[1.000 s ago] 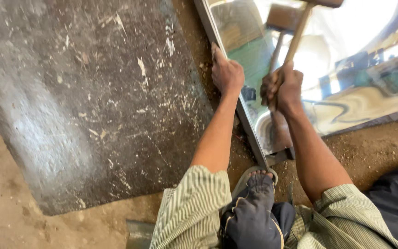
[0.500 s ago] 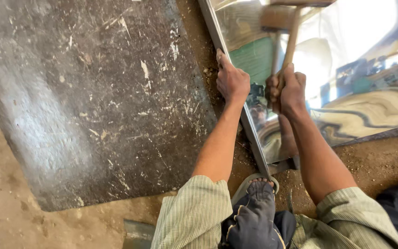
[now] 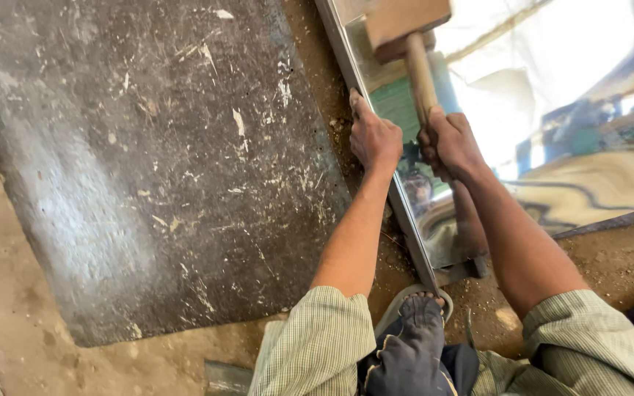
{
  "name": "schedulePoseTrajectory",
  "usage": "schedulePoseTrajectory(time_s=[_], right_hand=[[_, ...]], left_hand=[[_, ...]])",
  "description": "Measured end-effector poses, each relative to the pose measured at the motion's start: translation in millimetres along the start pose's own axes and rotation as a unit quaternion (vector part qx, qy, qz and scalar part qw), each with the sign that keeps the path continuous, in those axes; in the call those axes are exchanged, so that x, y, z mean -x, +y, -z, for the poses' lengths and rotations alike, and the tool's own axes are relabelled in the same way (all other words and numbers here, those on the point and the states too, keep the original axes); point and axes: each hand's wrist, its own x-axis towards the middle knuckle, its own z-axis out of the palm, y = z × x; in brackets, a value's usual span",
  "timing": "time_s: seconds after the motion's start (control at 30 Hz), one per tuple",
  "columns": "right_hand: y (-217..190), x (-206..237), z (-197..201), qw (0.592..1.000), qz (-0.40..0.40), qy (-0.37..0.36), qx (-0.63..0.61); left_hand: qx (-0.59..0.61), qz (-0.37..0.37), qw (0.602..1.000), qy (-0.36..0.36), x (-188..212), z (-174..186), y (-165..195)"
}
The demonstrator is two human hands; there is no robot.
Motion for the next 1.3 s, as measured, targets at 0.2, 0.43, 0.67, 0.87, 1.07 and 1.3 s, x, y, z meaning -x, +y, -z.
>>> schedulePoseTrajectory(time_s=[0.2, 0.43, 0.67, 0.87, 1.07, 1.3], right_hand=[[-2, -9, -6, 0.999, 0.008, -0.017, 0.031], [-16, -8, -2, 0.994, 0.057, 0.032, -0.089], [-20, -11, -4, 0.992, 0.075, 0.029, -0.1], [-19, -21, 3, 0.99, 0.051, -0.008, -0.131], [-18, -23, 3, 1.0, 0.022, -0.007, -0.012], [-18, -19, 4, 0.998, -0.055, -0.025, 0.027]], left_hand=[[-0.019, 0.05, 0.997, -0.046, -2, 1, -1], [-0.01, 0.054, 0.998, -0.033, -1, -1, -5], [-0.022, -0.033, 0.998, 0.056, 0, 0, -4], [-0.021, 0.069, 0.995, -0.066, -1, 0, -3], [-0.006, -0.012, 1.0, 0.017, 0, -1, -5], [-0.021, 0.029, 0.999, -0.021, -1, -3, -5]])
